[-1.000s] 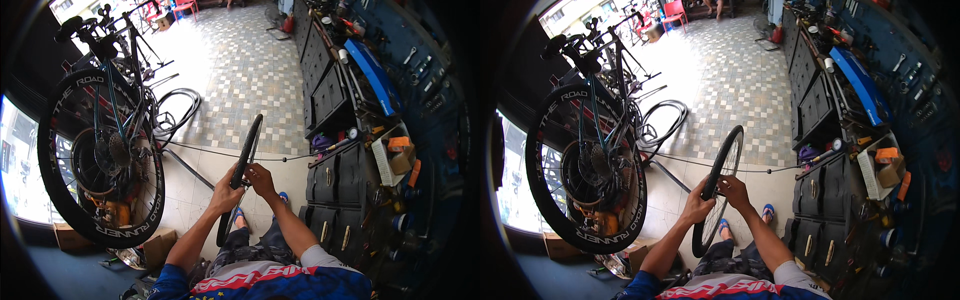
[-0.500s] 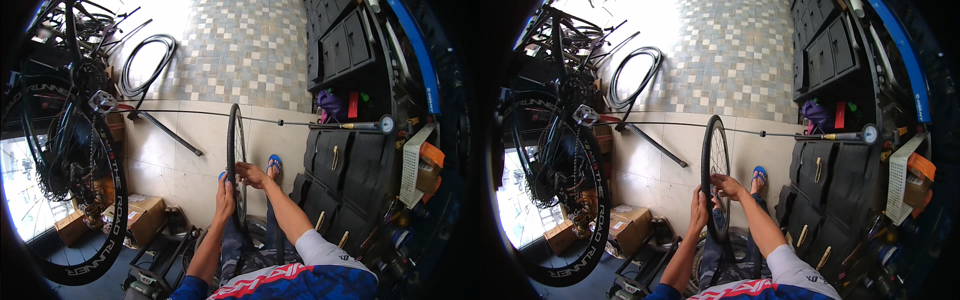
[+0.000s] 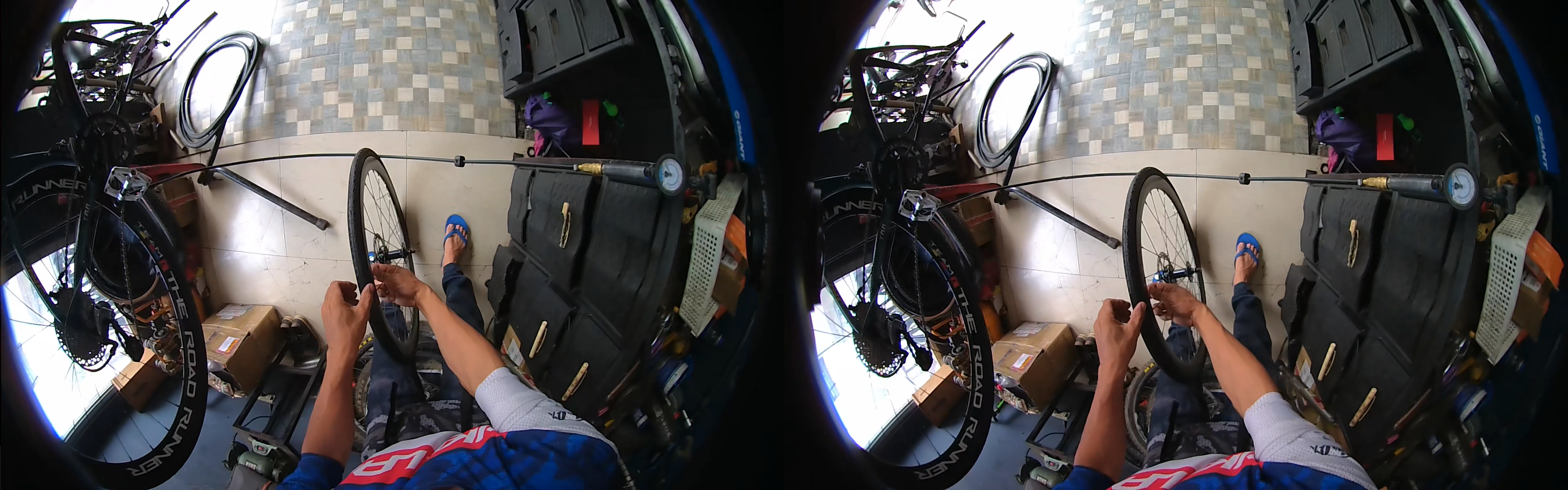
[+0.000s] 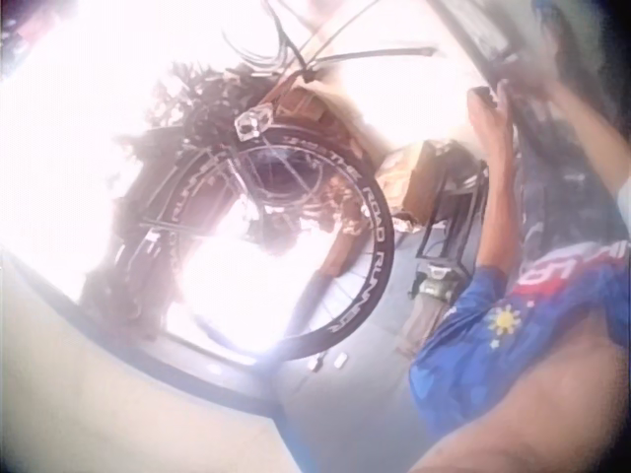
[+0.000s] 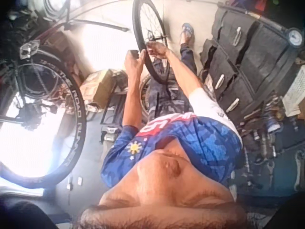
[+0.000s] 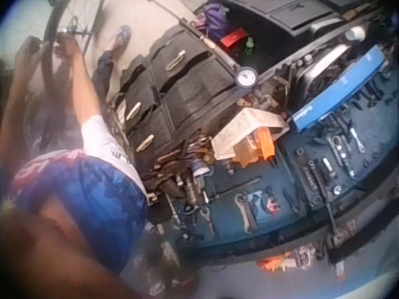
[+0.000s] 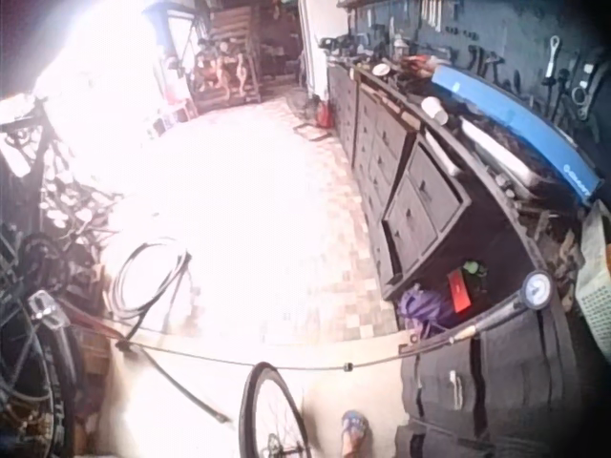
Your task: The person installs an orange inner tube into a bicycle tire, seats the tire bead onto the rim by hand, and inflates the tire using a floor pump with a pressure gauge. The person repeats the process for a second tire.
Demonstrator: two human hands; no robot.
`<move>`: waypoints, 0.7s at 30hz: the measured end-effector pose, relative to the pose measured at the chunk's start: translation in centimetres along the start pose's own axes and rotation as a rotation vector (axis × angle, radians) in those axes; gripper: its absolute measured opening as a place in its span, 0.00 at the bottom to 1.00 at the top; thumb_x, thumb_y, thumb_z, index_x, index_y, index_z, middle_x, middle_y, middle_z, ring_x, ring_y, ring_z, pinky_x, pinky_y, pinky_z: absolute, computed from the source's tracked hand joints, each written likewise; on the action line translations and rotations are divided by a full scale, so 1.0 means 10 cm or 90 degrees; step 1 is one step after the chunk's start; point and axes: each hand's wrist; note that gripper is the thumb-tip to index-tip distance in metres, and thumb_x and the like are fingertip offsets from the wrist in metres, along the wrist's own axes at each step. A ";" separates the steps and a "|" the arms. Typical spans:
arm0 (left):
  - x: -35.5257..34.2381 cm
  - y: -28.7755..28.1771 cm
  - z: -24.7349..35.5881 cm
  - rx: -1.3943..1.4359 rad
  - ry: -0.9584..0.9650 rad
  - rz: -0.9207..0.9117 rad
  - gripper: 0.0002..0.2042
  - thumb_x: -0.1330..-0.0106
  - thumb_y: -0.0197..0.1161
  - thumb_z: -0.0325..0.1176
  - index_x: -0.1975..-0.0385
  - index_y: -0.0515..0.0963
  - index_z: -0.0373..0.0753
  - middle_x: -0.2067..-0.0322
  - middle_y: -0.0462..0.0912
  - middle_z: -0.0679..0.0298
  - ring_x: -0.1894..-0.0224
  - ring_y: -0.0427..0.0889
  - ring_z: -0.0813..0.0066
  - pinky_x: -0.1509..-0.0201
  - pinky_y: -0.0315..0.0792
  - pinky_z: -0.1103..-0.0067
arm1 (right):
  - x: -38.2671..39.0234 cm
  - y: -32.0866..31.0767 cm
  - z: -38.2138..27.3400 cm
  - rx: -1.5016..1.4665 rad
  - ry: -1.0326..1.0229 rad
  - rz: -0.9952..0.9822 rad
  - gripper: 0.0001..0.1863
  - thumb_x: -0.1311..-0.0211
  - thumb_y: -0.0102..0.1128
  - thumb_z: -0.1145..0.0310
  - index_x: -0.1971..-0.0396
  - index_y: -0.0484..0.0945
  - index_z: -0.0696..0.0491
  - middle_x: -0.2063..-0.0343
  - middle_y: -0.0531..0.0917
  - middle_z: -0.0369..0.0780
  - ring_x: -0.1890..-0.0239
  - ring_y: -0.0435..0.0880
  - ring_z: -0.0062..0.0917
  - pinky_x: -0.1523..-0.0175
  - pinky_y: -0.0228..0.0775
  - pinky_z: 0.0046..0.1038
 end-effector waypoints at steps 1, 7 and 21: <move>-0.05 -0.03 0.03 -0.048 -0.005 -0.002 0.19 0.35 0.75 0.39 0.60 0.78 0.28 0.68 0.85 0.47 0.67 0.86 0.55 0.61 0.78 0.65 | -0.02 0.03 0.00 0.006 0.002 -0.019 0.14 0.30 0.69 0.48 0.59 0.82 0.42 0.71 0.79 0.22 0.76 0.73 0.09 0.75 0.53 0.16; -0.26 -0.09 -0.03 -0.185 0.002 -0.002 0.17 0.37 0.71 0.39 0.66 0.77 0.27 0.70 0.84 0.41 0.65 0.85 0.41 0.58 0.77 0.58 | -0.16 0.12 0.02 0.042 0.015 -0.022 0.17 0.30 0.71 0.53 0.50 0.80 0.46 0.70 0.78 0.25 0.74 0.75 0.10 0.75 0.56 0.16; -0.48 -0.21 -0.22 -0.003 -0.083 -0.162 0.16 0.34 0.70 0.38 0.68 0.81 0.26 0.76 0.85 0.50 0.76 0.84 0.59 0.66 0.78 0.68 | -0.33 0.03 0.12 0.001 -0.009 -0.066 0.13 0.29 0.69 0.52 0.58 0.81 0.45 0.69 0.83 0.26 0.78 0.81 0.12 0.78 0.57 0.17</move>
Point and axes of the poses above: each hand's wrist, its own x-axis away from the middle knuckle, its own y-axis out of the palm, z = x × y
